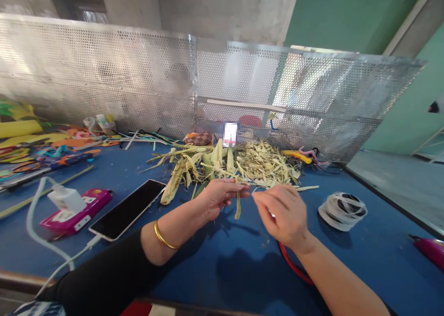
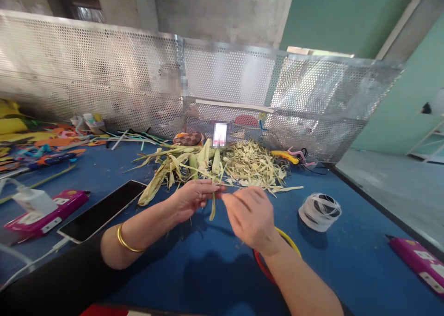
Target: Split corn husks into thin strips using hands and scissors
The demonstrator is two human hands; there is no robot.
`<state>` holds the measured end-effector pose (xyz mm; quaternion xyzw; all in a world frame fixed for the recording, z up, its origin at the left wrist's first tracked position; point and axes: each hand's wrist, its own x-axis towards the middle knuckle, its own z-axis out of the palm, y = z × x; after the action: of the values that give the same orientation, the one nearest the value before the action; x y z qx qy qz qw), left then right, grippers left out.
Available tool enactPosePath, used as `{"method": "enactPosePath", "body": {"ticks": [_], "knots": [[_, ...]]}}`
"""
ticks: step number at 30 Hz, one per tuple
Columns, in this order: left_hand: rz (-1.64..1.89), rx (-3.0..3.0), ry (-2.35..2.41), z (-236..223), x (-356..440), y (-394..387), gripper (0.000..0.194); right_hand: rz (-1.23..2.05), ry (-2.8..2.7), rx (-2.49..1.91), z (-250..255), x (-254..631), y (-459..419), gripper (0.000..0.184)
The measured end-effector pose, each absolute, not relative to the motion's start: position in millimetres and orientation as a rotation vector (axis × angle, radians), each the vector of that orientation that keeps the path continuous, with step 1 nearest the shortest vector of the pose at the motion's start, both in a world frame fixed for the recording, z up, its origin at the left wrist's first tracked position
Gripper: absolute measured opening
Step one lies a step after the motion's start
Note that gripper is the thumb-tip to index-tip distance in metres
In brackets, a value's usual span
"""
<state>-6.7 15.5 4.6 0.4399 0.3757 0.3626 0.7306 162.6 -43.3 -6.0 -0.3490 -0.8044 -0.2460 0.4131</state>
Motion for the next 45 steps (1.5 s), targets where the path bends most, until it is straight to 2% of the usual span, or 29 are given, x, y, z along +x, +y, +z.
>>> {"method": "enactPosePath", "body": {"ticks": [3,7,15,26,34,37,41,45], "knots": [[0.825,0.99,0.83,2,-6,16,0.011,-0.785,-2.356,-0.866,-11,155,-38,0.031],[0.833,1.008,0.849,-2,-4,15,0.016,-0.947,-2.446,-0.922,-23,149,-29,0.029],[0.88,0.966,0.876,2,-2,11,0.007,-0.811,-2.366,-0.772,-27,142,-39,0.024],[0.847,1.001,0.906,9,1,1,0.018,-0.835,-2.359,-0.56,-20,136,-45,0.024],[0.853,1.035,0.91,7,0,1,0.014,-0.872,-2.409,-0.575,-24,134,-47,0.026],[0.893,1.052,0.917,8,0,6,0.015,-0.898,-2.267,-0.676,-19,137,-49,0.024],[0.933,1.201,0.893,5,-1,10,0.016,-0.933,-1.909,-1.132,-11,146,-44,0.021],[0.877,1.323,0.844,1,-2,11,0.01,-0.754,-2.07,-1.303,-8,156,-37,0.023]]}}
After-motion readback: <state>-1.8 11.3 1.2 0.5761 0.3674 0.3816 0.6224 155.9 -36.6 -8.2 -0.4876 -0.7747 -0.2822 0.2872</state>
